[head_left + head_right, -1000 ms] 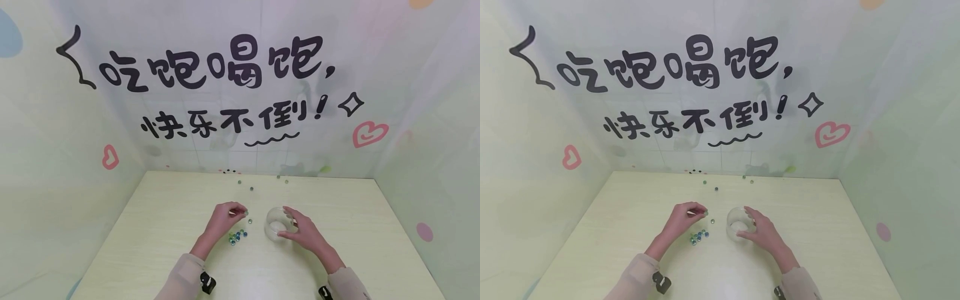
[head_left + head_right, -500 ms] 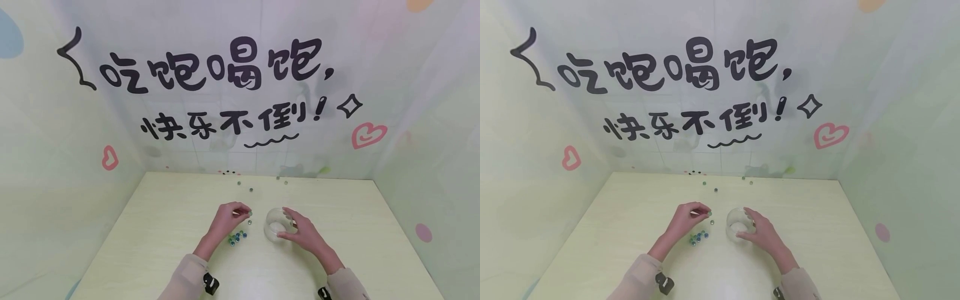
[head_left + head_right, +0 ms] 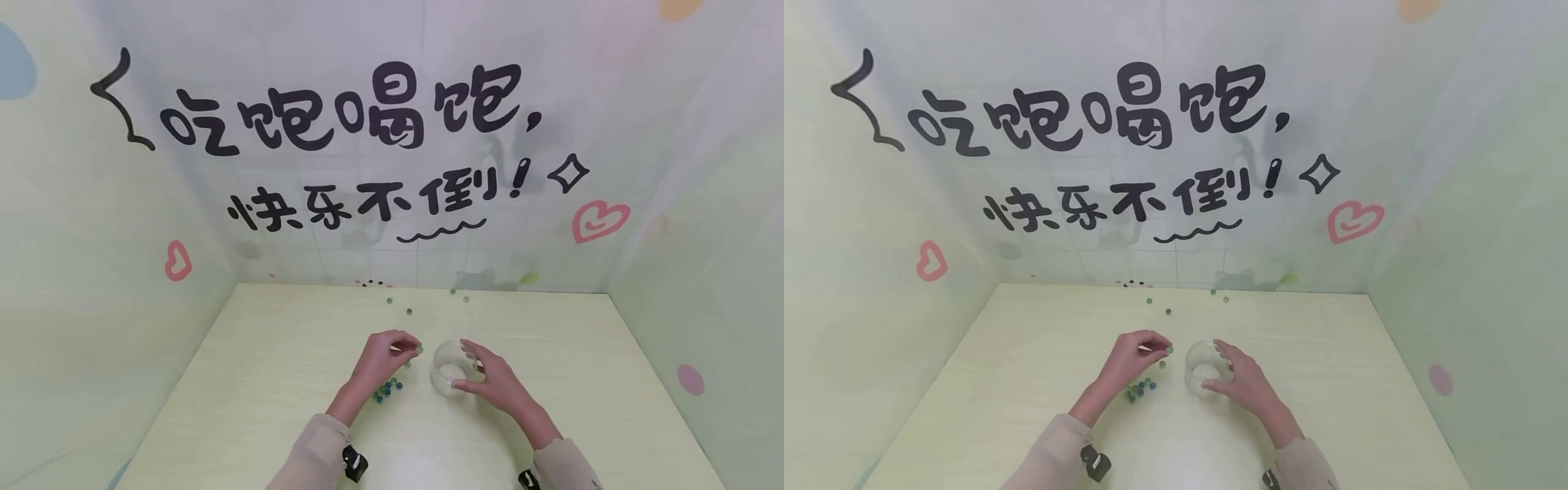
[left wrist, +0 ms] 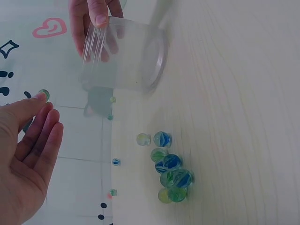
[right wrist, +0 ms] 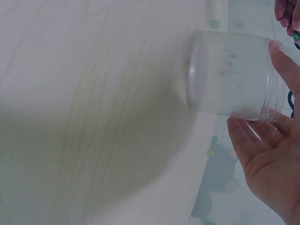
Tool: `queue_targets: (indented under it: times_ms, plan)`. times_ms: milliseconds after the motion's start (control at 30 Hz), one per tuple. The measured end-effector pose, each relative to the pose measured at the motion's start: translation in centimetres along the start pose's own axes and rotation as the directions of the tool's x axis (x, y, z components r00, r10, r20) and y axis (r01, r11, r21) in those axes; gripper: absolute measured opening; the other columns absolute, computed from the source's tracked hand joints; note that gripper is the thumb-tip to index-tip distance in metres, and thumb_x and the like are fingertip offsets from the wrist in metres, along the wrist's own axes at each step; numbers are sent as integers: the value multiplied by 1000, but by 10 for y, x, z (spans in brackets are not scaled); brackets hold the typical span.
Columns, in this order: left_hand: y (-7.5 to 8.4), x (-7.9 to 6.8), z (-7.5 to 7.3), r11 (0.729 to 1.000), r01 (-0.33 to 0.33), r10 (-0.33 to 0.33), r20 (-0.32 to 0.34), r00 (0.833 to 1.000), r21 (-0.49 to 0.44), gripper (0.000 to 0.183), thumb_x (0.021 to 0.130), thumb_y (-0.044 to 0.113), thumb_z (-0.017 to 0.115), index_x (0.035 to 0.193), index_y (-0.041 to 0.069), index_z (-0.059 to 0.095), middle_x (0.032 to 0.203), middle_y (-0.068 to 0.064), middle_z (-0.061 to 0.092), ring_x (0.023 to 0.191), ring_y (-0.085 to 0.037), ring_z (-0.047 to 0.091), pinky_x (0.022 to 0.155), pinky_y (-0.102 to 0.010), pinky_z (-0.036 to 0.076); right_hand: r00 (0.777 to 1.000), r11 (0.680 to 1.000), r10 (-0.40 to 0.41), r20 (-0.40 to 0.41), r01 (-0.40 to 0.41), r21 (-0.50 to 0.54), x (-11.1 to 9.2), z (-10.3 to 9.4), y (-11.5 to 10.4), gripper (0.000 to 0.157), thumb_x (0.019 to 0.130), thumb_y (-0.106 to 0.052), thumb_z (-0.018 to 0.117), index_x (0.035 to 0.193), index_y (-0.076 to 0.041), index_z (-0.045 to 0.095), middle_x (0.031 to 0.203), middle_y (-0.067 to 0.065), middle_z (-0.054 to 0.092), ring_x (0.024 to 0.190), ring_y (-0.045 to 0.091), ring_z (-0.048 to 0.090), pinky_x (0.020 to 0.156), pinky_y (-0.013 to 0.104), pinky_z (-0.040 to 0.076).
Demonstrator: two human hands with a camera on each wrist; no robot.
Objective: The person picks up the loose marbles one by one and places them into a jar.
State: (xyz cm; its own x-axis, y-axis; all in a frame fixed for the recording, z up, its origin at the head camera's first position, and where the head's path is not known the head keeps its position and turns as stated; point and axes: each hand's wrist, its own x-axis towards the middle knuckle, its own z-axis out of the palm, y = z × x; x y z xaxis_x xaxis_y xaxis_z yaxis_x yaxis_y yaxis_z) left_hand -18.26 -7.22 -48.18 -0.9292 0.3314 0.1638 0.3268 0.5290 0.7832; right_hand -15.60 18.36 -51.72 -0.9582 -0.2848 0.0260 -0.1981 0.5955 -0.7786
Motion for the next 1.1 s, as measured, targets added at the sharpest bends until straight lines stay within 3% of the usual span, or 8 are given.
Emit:
queue_targets:
  times_ms: [733,1100]
  plan:
    - [8,6,19,1000,-14,14,21,1000,-4,14,90,13,73,104,11,75,100,-4,76,90,-15,71,76,-14,57,1000,1000,3,-4,-3,11,-2,1,0,85,82,-35,82,149,-4,41,144,21,53,133,37,52,104,47,51]
    - [9,8,25,998,-63,63,5,998,-2,13,89,13,75,101,10,75,97,-5,76,86,-13,71,75,-15,58,1000,1000,-20,-21,20,4,-2,0,-1,85,81,-33,82,148,-1,42,144,22,53,132,39,52,102,47,52]
